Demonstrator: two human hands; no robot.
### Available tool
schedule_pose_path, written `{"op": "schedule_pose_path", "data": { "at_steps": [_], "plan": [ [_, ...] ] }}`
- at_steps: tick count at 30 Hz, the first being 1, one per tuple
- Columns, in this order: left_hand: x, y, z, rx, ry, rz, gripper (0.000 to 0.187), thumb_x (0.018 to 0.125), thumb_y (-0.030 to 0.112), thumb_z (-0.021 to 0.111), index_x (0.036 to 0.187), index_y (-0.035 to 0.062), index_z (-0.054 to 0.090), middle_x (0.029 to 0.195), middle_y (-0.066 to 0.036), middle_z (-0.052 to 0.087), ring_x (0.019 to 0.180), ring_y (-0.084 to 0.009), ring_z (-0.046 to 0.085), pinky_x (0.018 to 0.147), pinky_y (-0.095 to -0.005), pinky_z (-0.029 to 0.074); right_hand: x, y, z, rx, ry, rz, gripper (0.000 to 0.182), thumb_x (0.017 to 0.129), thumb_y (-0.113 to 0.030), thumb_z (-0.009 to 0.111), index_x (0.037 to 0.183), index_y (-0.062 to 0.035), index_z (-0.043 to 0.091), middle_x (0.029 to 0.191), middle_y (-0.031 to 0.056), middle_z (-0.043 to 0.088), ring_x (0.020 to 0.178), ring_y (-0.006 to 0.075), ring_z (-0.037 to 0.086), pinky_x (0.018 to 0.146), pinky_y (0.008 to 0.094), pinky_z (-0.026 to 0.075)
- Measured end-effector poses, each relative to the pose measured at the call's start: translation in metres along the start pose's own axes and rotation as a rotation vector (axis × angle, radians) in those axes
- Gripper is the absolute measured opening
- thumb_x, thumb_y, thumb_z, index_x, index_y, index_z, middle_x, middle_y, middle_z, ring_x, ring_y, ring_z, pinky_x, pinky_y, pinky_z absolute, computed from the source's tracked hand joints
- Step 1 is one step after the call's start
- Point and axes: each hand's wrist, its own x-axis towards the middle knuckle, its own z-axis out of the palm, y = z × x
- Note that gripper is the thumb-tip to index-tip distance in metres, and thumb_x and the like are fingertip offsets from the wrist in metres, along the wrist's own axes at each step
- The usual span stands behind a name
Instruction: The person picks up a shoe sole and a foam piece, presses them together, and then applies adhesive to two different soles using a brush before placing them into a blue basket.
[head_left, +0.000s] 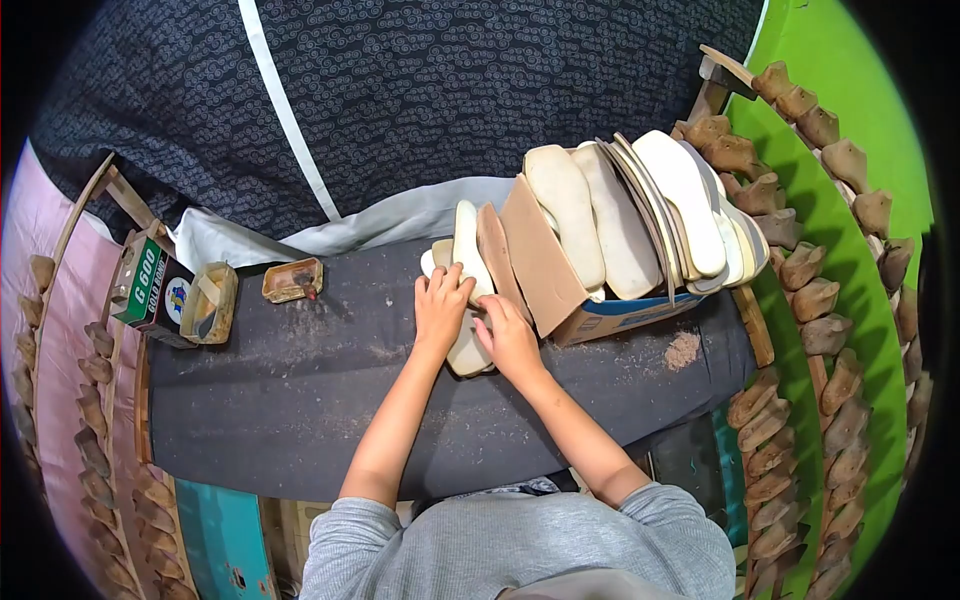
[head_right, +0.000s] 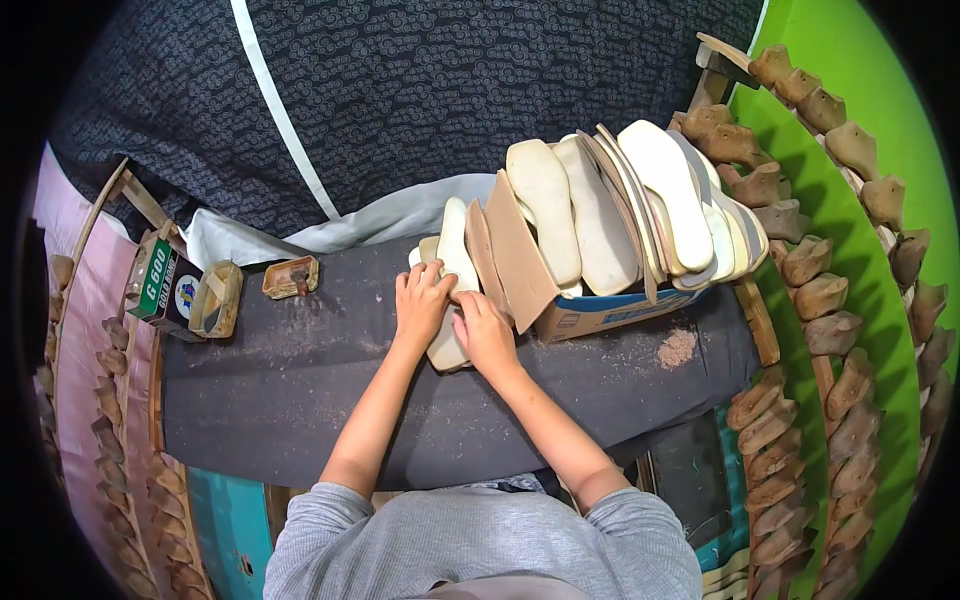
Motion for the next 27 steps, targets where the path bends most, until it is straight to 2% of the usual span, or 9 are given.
{"op": "schedule_pose_path", "data": {
  "at_steps": [4,6,8,15,17,18,25,26,27],
  "plan": [
    [-0.001,0.000,-0.001,-0.046,0.066,0.014,0.026,0.072,0.015,0.066,0.098,0.0186,0.068,0.108,0.000,0.060,0.103,-0.0205,0.053,0.084,-0.0388,0.037,0.004,0.004,-0.001,-0.023,-0.016,0.031,0.036,0.080,-0.007,0.066,0.112,-0.0006,0.052,0.106,0.0168,0.059,0.099,0.0343,0.058,0.083,0.0388,0.048],
    [-0.003,0.002,-0.008,-0.067,0.116,-0.009,0.024,0.075,0.016,0.060,0.098,0.0168,0.068,0.107,0.001,0.060,0.102,-0.0195,0.053,0.085,-0.0389,0.038,0.005,0.003,-0.002,-0.049,-0.010,0.027,0.039,0.080,-0.007,0.066,0.115,-0.0009,0.050,0.108,0.0176,0.058,0.101,0.0350,0.057,0.083,0.0388,0.048],
    [-0.006,0.005,-0.018,-0.087,0.140,-0.023,0.025,0.073,0.015,0.064,0.098,0.0165,0.068,0.104,0.000,0.061,0.100,-0.0199,0.053,0.085,-0.0393,0.038,0.007,0.001,-0.002,-0.082,0.074,-0.026,0.045,0.078,-0.005,0.066,0.119,-0.0013,0.048,0.110,0.0182,0.057,0.105,0.0351,0.055,0.087,0.0398,0.046],
    [-0.016,0.026,-0.071,-0.209,0.236,-0.063,0.032,0.068,0.008,0.069,0.099,0.0157,0.068,0.100,0.000,0.061,0.094,-0.0207,0.054,0.084,-0.0366,0.038,0.013,-0.007,-0.025,-0.072,0.034,-0.057,0.047,0.068,0.004,0.063,0.114,-0.0051,0.054,0.112,0.0115,0.057,0.109,0.0308,0.054,0.094,0.0426,0.042],
    [-0.023,0.030,-0.088,-0.267,0.240,-0.090,0.027,0.072,0.011,0.068,0.098,0.0165,0.069,0.102,0.000,0.061,0.097,-0.0200,0.055,0.086,-0.0383,0.039,0.014,-0.013,-0.036,-0.066,0.104,-0.188,0.045,0.065,0.006,0.061,0.108,-0.0073,0.059,0.107,0.0089,0.060,0.105,0.0292,0.057,0.094,0.0434,0.042],
    [-0.027,0.031,-0.096,-0.304,0.254,-0.094,0.034,0.069,0.009,0.070,0.101,0.0176,0.068,0.104,0.000,0.060,0.099,-0.0201,0.054,0.089,-0.0391,0.038,0.014,-0.023,-0.044,-0.041,0.139,-0.194,0.040,0.064,0.008,0.060,0.101,-0.0081,0.062,0.100,0.0069,0.063,0.101,0.0267,0.059,0.092,0.0439,0.043],
    [-0.067,0.034,-0.123,-0.214,0.307,-0.235,0.058,0.059,0.010,0.077,0.113,0.0183,0.060,0.110,0.001,0.059,0.112,-0.0208,0.053,0.099,-0.0434,0.032,0.007,-0.058,-0.088,0.123,0.043,-0.387,0.039,0.060,0.010,0.064,0.094,-0.0091,0.064,0.093,0.0034,0.062,0.096,0.0225,0.060,0.092,0.0431,0.043],
    [-0.077,0.033,-0.119,-0.170,0.314,-0.214,0.068,0.060,0.012,0.078,0.121,0.0191,0.049,0.113,-0.001,0.058,0.114,-0.0231,0.052,0.101,-0.0485,0.029,0.006,-0.061,-0.091,0.186,0.014,-0.396,0.040,0.059,0.011,0.064,0.094,-0.0091,0.064,0.091,0.0032,0.061,0.093,0.0224,0.060,0.092,0.0441,0.044],
    [-0.085,0.034,-0.116,-0.162,0.317,-0.223,0.068,0.060,0.012,0.078,0.121,0.0191,0.049,0.113,-0.001,0.058,0.114,-0.0231,0.052,0.101,-0.0485,0.029,0.004,-0.062,-0.091,0.194,0.009,-0.404,0.040,0.059,0.011,0.064,0.094,-0.0091,0.064,0.091,0.0032,0.061,0.093,0.0224,0.060,0.092,0.0441,0.044]
  ]
}}
